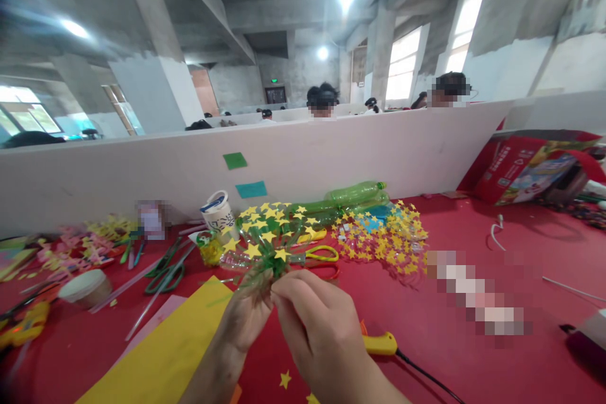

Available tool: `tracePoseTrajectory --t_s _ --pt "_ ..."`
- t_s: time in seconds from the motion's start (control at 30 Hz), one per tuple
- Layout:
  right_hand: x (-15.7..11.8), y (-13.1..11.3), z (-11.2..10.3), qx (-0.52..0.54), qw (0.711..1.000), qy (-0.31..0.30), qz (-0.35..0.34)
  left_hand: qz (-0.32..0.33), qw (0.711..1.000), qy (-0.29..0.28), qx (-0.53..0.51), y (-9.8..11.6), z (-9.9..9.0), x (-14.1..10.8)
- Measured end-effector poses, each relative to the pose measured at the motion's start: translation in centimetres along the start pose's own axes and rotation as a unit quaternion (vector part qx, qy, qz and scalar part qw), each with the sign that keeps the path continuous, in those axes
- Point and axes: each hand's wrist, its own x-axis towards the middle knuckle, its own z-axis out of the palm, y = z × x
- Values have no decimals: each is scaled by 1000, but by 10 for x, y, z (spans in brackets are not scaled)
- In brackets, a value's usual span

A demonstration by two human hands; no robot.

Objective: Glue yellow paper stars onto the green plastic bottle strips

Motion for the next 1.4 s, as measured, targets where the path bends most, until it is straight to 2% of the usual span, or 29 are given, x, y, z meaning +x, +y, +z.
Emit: tracePoseTrajectory --t_s 0.13,0.43,0.73,1.07,1.4 --pt "1 -1 1 18 1000 2 -2 -1 1000 -13 3 1 1 -2" --pt "-1 -3 2 -2 999 -10 48 8 1000 -4 11 0 -7 2" --pt "-2 0 2 -44 999 -1 32 0 1000 -15 17 3 -2 -1" --pt "1 -2 -6 -105 993 0 46 2 1000 -3 -13 3 -6 2" --pt "2 1 3 -81 995 -50 3 -21 999 -41 -19 1 -8 4"
